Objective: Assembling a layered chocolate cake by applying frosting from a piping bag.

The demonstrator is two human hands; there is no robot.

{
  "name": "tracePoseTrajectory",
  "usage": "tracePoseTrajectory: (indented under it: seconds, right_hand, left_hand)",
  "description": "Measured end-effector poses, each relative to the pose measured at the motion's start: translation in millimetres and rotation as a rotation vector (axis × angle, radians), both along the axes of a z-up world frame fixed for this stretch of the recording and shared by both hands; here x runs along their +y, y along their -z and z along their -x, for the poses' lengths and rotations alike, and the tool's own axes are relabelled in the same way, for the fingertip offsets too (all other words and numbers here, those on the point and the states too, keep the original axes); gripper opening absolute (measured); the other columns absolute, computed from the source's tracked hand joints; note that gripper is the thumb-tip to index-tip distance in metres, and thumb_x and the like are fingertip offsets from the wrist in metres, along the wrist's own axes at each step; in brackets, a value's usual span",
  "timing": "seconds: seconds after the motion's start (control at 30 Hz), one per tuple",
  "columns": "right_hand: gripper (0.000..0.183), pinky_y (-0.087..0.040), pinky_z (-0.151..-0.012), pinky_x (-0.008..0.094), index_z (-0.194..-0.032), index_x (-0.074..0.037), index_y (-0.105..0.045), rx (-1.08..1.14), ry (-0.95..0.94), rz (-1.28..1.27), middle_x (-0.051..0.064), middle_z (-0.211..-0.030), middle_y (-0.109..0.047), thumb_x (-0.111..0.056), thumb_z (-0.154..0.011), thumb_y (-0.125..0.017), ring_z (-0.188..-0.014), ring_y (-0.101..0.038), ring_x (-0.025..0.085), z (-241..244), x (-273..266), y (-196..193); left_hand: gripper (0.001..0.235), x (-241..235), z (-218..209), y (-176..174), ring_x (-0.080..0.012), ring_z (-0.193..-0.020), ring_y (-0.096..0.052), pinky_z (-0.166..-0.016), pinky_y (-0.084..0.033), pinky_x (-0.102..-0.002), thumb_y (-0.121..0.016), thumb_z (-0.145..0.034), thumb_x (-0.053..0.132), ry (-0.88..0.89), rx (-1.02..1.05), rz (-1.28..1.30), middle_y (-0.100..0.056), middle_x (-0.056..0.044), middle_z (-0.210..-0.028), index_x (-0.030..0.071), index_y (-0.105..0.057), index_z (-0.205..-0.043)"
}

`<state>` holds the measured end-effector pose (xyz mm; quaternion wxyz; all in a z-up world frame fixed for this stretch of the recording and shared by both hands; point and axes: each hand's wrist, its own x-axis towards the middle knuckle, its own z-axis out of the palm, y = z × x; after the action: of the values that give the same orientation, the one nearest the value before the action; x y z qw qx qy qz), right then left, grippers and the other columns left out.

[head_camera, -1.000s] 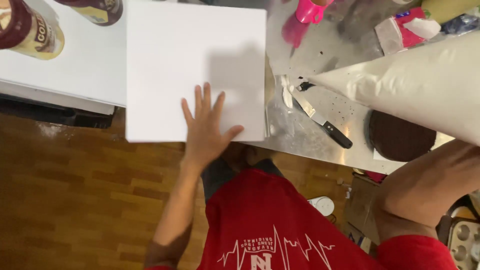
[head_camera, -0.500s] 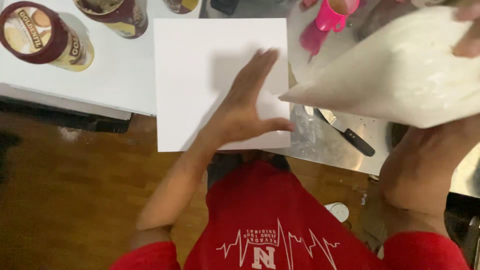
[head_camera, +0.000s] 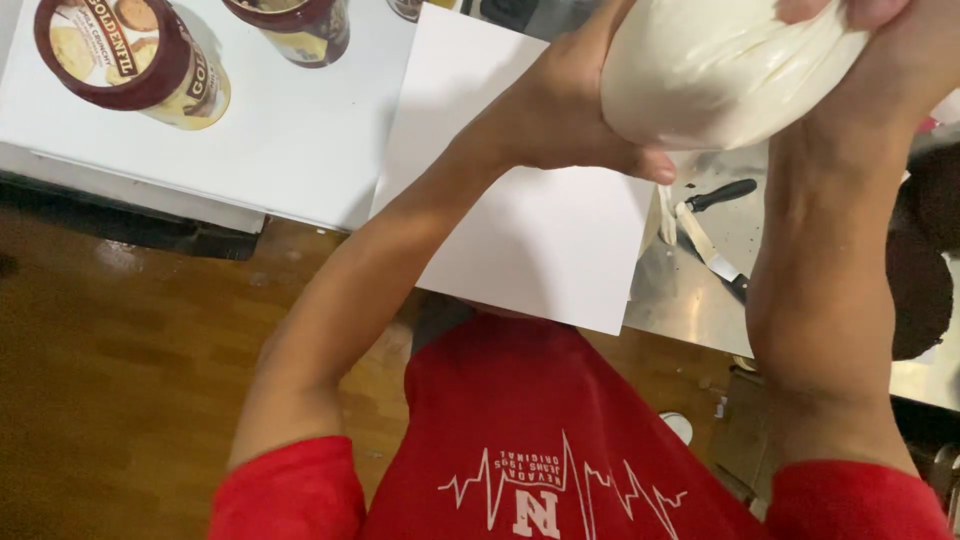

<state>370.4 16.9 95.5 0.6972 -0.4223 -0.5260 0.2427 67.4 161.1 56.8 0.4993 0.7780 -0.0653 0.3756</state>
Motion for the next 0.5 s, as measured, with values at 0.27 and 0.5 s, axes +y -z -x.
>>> tracePoseTrajectory:
  seconds: [0.27,0.5]
  right_hand:
    - [0.050,-0.039,-0.061,0.039,-0.075,-0.004,-0.042,0.061,0.030,0.014,0.016,-0.069,-0.045,-0.020,-0.122,-0.037,-0.065,-0.046,0.030,50,25,20]
    - [0.054,-0.036,-0.056,0.038,-0.069,-0.005,-0.040,0.101,0.059,-0.023,0.016,-0.063,-0.042,-0.018,-0.122,-0.037,-0.056,-0.043,0.030,73,40,12]
  left_hand:
    - [0.107,20,12,-10,-0.0258,-0.133,-0.068,-0.112,-0.057,-0.038,-0.106,-0.068,0.034,0.179,0.256,0.300,-0.065,-0.012,-0.141,0.005,-0.043,-0.149]
    - [0.111,32,1,15,-0.0271,-0.140,-0.062,-0.116,-0.055,-0.042,-0.108,-0.073,0.015,0.264,0.178,0.290,-0.060,-0.012,-0.148,0.007,-0.035,-0.156]
